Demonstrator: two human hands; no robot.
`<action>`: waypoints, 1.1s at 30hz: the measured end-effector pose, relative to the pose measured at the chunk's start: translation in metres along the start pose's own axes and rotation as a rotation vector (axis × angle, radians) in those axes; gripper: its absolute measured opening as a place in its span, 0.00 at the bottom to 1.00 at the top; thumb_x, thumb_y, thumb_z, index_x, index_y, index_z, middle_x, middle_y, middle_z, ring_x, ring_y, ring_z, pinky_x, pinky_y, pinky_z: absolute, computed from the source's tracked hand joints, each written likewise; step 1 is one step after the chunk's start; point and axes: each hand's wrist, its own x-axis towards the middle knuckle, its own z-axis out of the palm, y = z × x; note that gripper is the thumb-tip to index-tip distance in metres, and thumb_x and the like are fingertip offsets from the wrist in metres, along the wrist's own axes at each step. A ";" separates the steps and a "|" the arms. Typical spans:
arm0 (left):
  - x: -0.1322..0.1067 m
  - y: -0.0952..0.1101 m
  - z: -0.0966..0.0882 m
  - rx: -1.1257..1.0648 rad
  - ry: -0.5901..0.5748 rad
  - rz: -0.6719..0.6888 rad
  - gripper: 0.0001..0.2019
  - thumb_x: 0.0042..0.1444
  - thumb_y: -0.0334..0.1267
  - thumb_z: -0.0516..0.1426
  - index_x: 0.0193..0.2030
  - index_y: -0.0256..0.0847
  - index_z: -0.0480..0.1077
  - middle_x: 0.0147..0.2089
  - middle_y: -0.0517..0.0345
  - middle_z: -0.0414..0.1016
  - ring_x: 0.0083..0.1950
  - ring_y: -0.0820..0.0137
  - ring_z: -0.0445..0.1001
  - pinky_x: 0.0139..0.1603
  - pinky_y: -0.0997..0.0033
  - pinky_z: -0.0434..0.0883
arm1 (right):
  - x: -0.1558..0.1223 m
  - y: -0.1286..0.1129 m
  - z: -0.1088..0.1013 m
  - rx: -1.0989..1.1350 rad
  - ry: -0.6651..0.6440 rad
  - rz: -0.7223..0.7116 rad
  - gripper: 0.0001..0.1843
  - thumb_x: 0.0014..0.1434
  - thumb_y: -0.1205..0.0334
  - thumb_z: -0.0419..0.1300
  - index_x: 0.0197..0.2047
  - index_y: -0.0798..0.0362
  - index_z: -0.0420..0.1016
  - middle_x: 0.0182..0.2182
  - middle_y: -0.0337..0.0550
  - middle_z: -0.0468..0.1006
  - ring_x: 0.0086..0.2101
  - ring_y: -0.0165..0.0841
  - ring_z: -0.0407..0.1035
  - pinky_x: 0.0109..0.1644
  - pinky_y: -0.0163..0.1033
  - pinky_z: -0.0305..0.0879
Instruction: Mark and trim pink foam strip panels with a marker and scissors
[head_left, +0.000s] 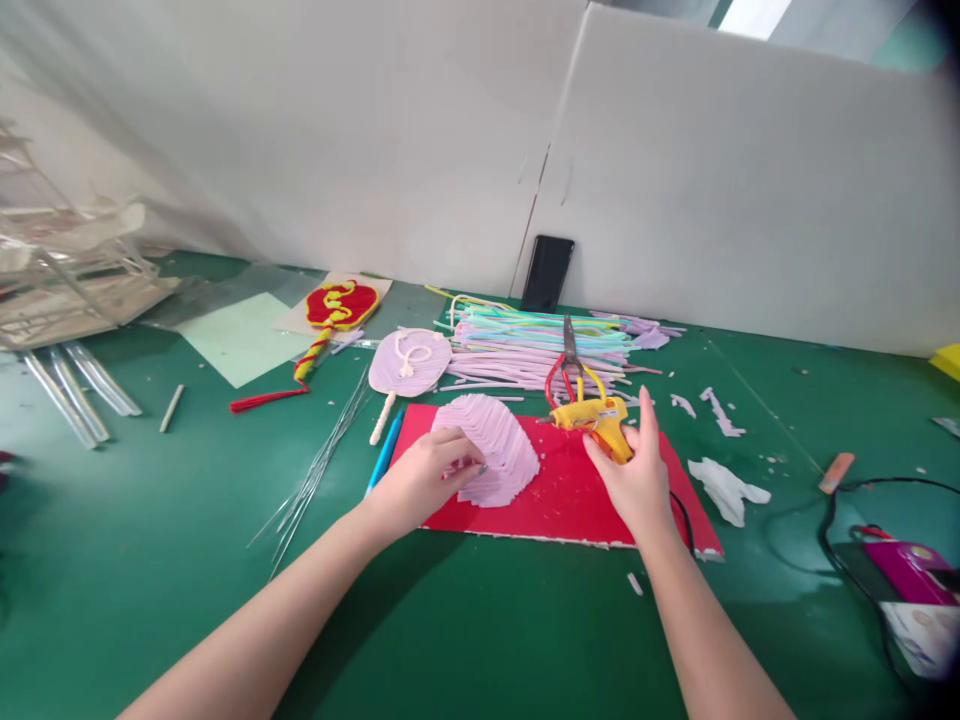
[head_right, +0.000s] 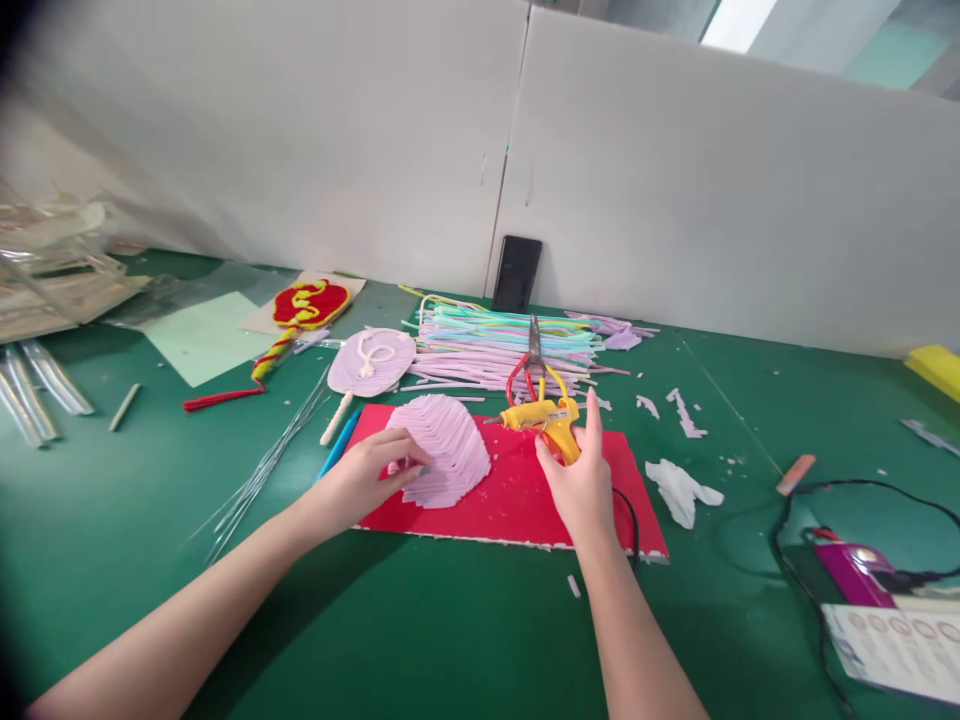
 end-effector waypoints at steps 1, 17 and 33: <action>0.000 0.000 -0.001 0.017 0.005 -0.010 0.07 0.59 0.29 0.55 0.37 0.40 0.74 0.38 0.57 0.75 0.40 0.70 0.72 0.41 0.72 0.68 | 0.000 -0.001 -0.001 0.005 -0.002 0.008 0.50 0.54 0.53 0.62 0.73 0.49 0.41 0.35 0.43 0.79 0.32 0.37 0.74 0.33 0.38 0.69; 0.001 -0.016 0.008 0.011 0.044 -0.075 0.08 0.61 0.31 0.50 0.39 0.40 0.70 0.38 0.56 0.77 0.41 0.67 0.74 0.42 0.71 0.67 | 0.017 0.032 -0.030 -0.268 0.160 0.235 0.45 0.53 0.50 0.60 0.70 0.45 0.49 0.44 0.49 0.79 0.38 0.47 0.73 0.39 0.47 0.66; 0.001 -0.014 0.009 0.079 0.042 -0.077 0.09 0.61 0.31 0.50 0.40 0.41 0.71 0.41 0.55 0.78 0.43 0.65 0.75 0.43 0.71 0.68 | 0.116 0.084 -0.073 -0.783 -0.248 0.098 0.33 0.43 0.63 0.68 0.56 0.51 0.73 0.38 0.51 0.83 0.36 0.48 0.77 0.36 0.44 0.68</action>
